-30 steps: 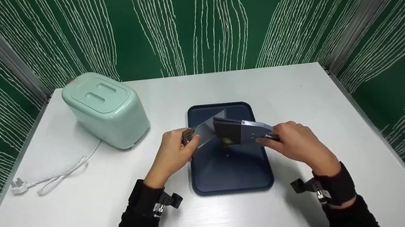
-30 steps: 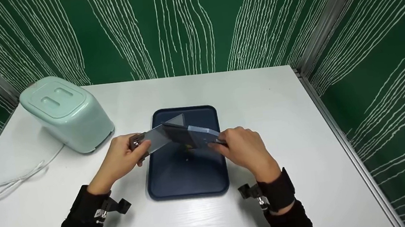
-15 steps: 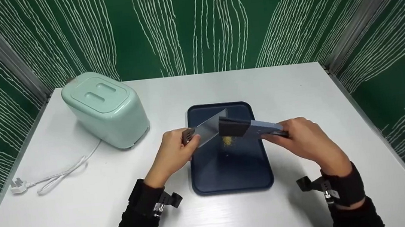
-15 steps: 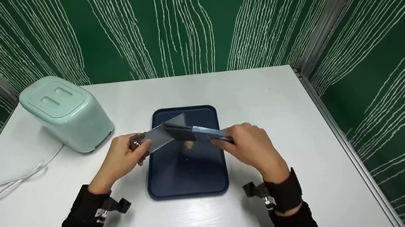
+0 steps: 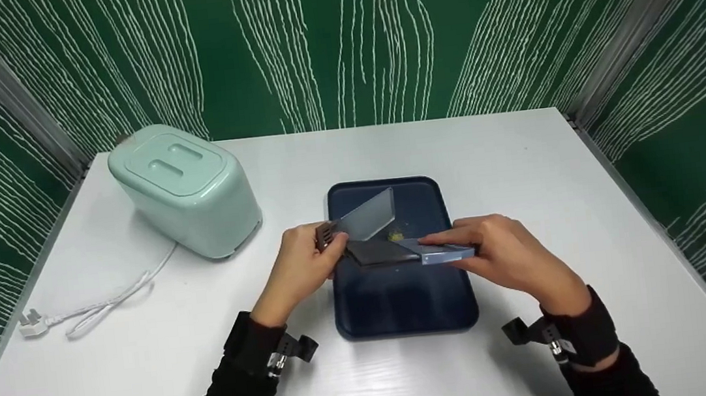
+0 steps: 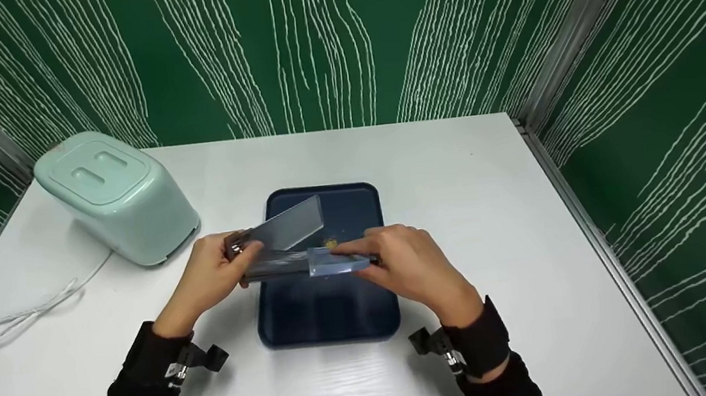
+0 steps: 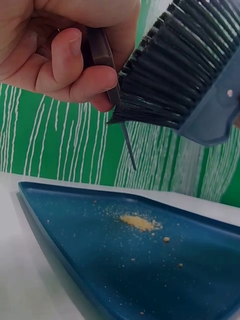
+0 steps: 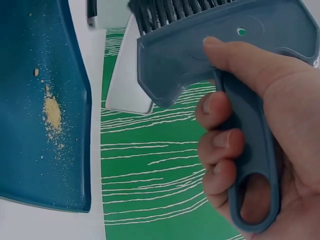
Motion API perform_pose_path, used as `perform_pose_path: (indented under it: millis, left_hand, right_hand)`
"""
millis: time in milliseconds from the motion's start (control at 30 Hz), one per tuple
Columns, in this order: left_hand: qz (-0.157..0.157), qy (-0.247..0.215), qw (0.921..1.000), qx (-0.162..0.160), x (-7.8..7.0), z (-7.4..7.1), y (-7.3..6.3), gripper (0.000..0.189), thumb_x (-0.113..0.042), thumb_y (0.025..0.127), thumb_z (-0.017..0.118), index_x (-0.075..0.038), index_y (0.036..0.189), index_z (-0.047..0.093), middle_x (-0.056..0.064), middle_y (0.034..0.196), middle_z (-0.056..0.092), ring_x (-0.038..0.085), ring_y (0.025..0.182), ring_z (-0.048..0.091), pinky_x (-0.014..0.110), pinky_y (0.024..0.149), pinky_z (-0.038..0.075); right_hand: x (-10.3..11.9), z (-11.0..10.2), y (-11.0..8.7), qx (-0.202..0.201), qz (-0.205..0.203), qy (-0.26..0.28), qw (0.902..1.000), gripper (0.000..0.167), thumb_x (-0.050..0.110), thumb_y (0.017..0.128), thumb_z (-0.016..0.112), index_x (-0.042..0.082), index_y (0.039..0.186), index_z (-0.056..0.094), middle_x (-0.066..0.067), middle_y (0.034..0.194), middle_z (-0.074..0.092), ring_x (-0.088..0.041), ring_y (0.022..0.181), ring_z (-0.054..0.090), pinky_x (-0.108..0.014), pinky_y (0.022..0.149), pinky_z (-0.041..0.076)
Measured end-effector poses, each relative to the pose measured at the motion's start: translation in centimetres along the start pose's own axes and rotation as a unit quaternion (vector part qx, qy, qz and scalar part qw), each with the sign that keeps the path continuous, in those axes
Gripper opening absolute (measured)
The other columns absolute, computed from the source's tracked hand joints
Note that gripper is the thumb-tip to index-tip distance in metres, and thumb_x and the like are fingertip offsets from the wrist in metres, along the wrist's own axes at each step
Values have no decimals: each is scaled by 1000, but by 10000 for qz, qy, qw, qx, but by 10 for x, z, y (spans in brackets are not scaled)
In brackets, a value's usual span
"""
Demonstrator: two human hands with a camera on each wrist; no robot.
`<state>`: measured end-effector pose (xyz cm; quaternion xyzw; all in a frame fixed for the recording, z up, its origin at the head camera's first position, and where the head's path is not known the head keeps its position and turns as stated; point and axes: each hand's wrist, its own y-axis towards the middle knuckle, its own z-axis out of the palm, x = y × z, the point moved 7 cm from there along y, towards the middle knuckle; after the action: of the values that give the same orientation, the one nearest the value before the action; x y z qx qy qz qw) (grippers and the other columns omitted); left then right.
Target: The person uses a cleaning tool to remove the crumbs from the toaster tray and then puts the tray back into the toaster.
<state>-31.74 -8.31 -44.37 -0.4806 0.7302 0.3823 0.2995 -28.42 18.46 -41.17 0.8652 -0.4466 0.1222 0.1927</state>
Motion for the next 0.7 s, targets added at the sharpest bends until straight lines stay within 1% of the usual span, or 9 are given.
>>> perform_pose_path:
  millis: [133, 267, 367, 433, 533, 600, 700]
  left_hand:
    - [-42, -172, 9998, 33, 0, 1, 0, 32, -16, 100, 68, -14, 69, 60, -3, 61, 61, 4, 46, 58, 23, 47, 49]
    - [-77, -270, 9996, 45, 0, 1, 0, 32, -15, 100, 67, -13, 69, 61, -3, 60, 61, 4, 45, 58, 23, 46, 50]
    - [-94, -262, 9996, 57, 1, 2, 0, 31, -15, 100, 67, -12, 69, 62, -2, 60, 62, 4, 45, 58, 23, 46, 50]
    - [-121, -293, 9995, 68, 2, 2, 0, 28, -15, 100, 67, -11, 72, 65, -1, 62, 64, 5, 45, 59, 24, 46, 51]
    - [-175, -304, 9994, 61, 2, 2, -1, 26, -14, 100, 67, -10, 75, 67, -1, 63, 65, 5, 45, 59, 24, 46, 51]
    - [-179, -313, 9993, 66, 2, 2, -1, 26, -15, 100, 67, -10, 75, 67, -2, 63, 64, 5, 45, 59, 25, 46, 52]
    - [-87, -218, 9997, 79, 1, 2, -1, 28, -17, 101, 66, -11, 74, 64, -2, 62, 61, 5, 46, 60, 25, 47, 53]
  right_hand:
    - [2, -2, -1, -195, -214, -322, 9991, 45, 11, 90, 85, 30, 131, 79, 9, 80, 60, -5, 67, 44, -23, 64, 38]
    - [2, -12, -3, -605, -499, -336, 9964, 40, 17, 90, 86, 27, 129, 80, 9, 77, 56, -3, 67, 43, -22, 63, 38]
    - [2, -17, -5, -766, -551, -320, 9950, 40, 16, 89, 87, 27, 127, 81, 10, 76, 56, -3, 67, 43, -22, 62, 38]
    - [2, -16, -4, -695, -524, -365, 9955, 42, 13, 88, 88, 28, 127, 81, 10, 77, 57, -3, 67, 45, -22, 63, 39]
    - [3, -10, -2, -465, -456, -466, 9968, 45, 14, 87, 89, 30, 128, 81, 10, 79, 60, -4, 69, 46, -23, 65, 40]
    - [3, -6, -1, -351, -412, -520, 9972, 46, 14, 86, 90, 31, 128, 81, 11, 80, 60, -4, 69, 47, -23, 65, 41]
    - [2, -1, -1, -282, -326, -626, 9971, 45, 13, 87, 89, 32, 128, 81, 12, 77, 56, -4, 68, 44, -23, 64, 39]
